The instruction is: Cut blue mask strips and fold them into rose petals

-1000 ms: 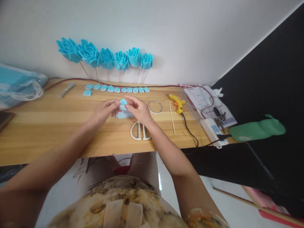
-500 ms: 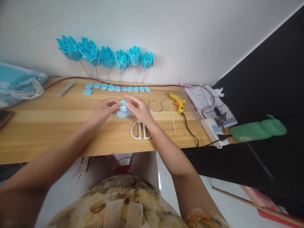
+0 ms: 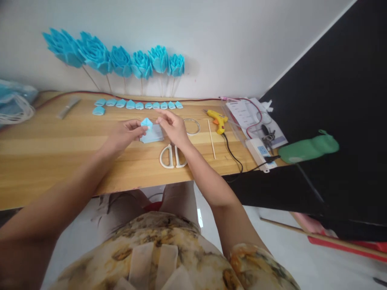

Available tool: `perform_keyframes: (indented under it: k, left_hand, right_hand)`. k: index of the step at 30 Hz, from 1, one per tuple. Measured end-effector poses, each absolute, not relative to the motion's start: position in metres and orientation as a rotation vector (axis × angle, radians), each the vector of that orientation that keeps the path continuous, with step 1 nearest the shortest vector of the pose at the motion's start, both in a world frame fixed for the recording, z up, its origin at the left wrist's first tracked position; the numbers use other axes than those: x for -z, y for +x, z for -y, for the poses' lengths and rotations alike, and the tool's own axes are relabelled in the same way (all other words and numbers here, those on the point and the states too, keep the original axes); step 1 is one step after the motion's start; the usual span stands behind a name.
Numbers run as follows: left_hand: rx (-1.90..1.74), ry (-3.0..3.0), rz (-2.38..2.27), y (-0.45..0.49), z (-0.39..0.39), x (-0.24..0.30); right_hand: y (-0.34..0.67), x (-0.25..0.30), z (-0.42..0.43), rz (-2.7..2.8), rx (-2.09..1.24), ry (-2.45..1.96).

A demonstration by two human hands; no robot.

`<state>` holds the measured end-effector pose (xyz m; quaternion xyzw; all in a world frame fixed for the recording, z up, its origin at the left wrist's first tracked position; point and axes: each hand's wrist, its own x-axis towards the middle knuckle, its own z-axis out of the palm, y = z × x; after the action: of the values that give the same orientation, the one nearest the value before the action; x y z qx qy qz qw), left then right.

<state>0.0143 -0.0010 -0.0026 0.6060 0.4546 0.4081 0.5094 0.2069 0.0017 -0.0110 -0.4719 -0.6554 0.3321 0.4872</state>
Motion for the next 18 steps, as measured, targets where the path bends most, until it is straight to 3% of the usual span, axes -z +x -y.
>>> perform_keyframes:
  k: [11,18]
  left_hand:
    - [-1.043,1.392,-1.088,0.018,0.003,0.003]
    - [-1.067,1.37,-1.085,0.018,0.003,0.005]
  right_hand:
    - [0.256,0.0,0.04,2.008,-0.3,-1.589]
    - [0.241,0.018,0.037,1.937,-0.288,-1.749]
